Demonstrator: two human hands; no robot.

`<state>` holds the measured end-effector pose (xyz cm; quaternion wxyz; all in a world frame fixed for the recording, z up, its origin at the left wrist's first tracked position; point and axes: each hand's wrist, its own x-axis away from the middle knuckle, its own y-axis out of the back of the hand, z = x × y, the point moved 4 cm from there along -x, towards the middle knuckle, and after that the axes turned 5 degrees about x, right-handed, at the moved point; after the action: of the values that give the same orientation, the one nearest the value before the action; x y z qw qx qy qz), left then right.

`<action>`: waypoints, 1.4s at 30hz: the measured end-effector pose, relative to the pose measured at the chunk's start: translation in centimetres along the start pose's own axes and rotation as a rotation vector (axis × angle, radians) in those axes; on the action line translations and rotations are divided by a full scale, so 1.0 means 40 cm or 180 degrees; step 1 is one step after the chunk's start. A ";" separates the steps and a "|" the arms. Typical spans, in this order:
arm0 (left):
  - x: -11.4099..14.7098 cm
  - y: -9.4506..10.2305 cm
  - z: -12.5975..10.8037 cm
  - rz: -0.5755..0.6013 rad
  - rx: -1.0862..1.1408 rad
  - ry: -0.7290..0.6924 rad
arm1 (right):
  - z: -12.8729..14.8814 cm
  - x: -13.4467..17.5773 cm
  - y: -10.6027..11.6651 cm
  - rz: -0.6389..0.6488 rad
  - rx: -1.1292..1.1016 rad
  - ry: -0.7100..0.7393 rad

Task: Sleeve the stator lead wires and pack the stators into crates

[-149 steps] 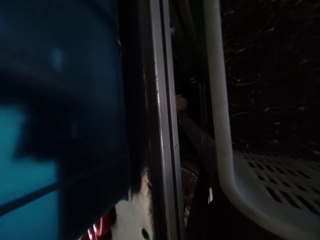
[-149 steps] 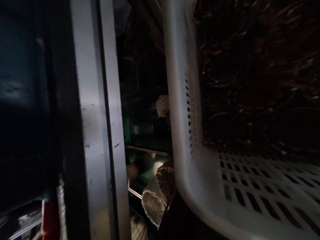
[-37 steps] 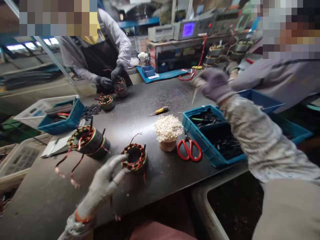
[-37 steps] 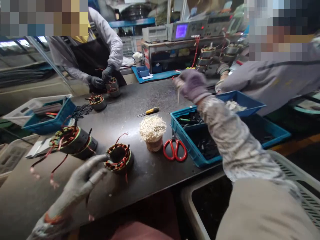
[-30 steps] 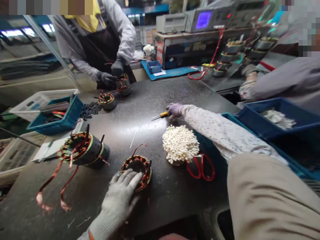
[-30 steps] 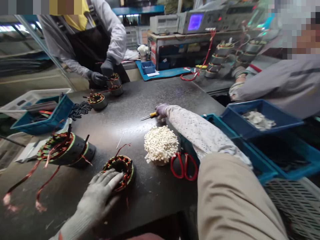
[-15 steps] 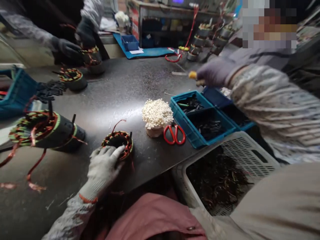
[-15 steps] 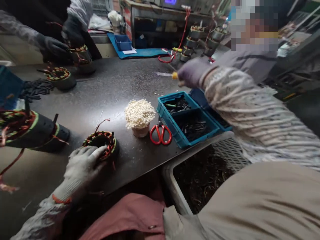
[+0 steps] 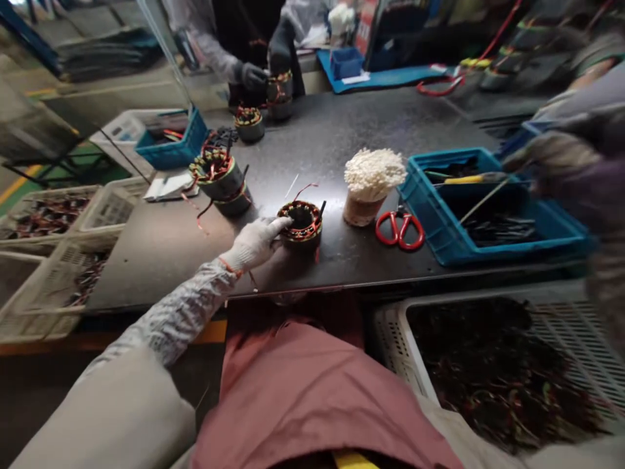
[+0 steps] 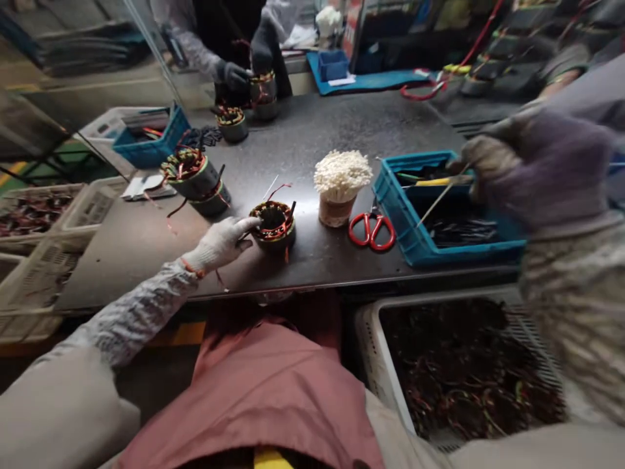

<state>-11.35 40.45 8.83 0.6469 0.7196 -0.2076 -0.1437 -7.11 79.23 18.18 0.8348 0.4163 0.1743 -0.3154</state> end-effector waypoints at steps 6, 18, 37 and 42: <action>0.033 0.009 -0.017 0.0219 -0.0070 -0.0245 | 0.113 0.351 -0.109 -0.0059 -0.2957 -0.0770; -0.039 0.015 -0.057 0.0730 -0.0112 -0.0116 | 0.235 0.540 -0.244 0.0464 -0.2894 -0.0219; 0.017 -0.031 -0.001 0.0225 0.0421 -0.0648 | 0.236 0.673 -0.252 0.1285 -0.2021 0.1178; -0.005 -0.039 0.005 -0.0030 0.0683 -0.0571 | 0.241 0.670 -0.287 0.1307 -0.2050 0.0840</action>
<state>-11.42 40.50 7.26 0.5443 0.7699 -0.2754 -0.1874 5.29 56.04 2.32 0.9386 0.1965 0.2832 -0.0151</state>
